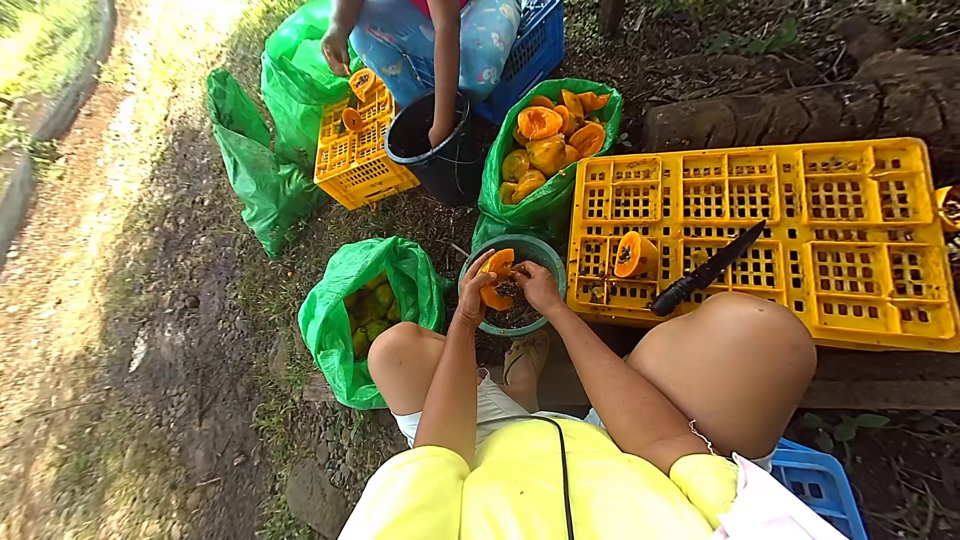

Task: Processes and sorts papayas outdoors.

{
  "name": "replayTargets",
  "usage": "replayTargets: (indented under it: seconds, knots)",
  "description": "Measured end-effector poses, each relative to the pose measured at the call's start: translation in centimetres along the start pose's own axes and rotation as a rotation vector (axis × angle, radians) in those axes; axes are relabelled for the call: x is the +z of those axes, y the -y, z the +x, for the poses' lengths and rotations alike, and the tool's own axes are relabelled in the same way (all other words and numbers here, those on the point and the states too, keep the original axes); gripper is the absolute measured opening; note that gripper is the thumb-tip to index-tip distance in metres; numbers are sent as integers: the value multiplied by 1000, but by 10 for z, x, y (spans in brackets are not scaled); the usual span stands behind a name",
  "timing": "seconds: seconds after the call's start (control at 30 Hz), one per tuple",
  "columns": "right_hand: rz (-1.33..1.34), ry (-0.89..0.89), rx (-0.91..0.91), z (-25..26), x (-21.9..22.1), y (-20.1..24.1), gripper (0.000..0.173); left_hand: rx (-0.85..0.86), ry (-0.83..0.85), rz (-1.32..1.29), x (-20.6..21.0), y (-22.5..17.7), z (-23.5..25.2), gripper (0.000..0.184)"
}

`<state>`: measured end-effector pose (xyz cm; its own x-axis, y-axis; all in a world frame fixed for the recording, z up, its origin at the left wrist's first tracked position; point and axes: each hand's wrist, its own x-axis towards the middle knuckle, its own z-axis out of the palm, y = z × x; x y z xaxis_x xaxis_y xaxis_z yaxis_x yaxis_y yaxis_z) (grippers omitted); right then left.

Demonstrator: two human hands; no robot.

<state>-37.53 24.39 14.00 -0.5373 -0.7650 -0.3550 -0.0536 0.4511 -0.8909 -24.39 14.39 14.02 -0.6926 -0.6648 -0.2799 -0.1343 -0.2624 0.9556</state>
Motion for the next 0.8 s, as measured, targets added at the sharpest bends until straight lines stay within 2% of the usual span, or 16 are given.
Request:
replayTargets:
  seconds: [0.07,0.17,0.27,0.37,0.47,0.57,0.8]
  knots:
    - [40,24,-13,1,-1,2,30,7,5,-1,0,0,2,62]
    - [-39,28,-44,6,-1,-3,32,-5,18,-21,2,-1,4,62]
    - [-104,46,-24,9,-2,-3,30,-8,28,-38,3,0,7,62]
    - [-52,80,11,12,12,-7,30,-25,19,-18,-9,6,5,60]
    - [5,179,71,20,17,-11,44,21,-30,-12,-12,15,16,63]
    - [47,168,136,19,10,-6,51,47,-34,17,-1,15,23,64]
    - [140,199,205,14,3,-4,55,71,-19,60,11,13,23,62]
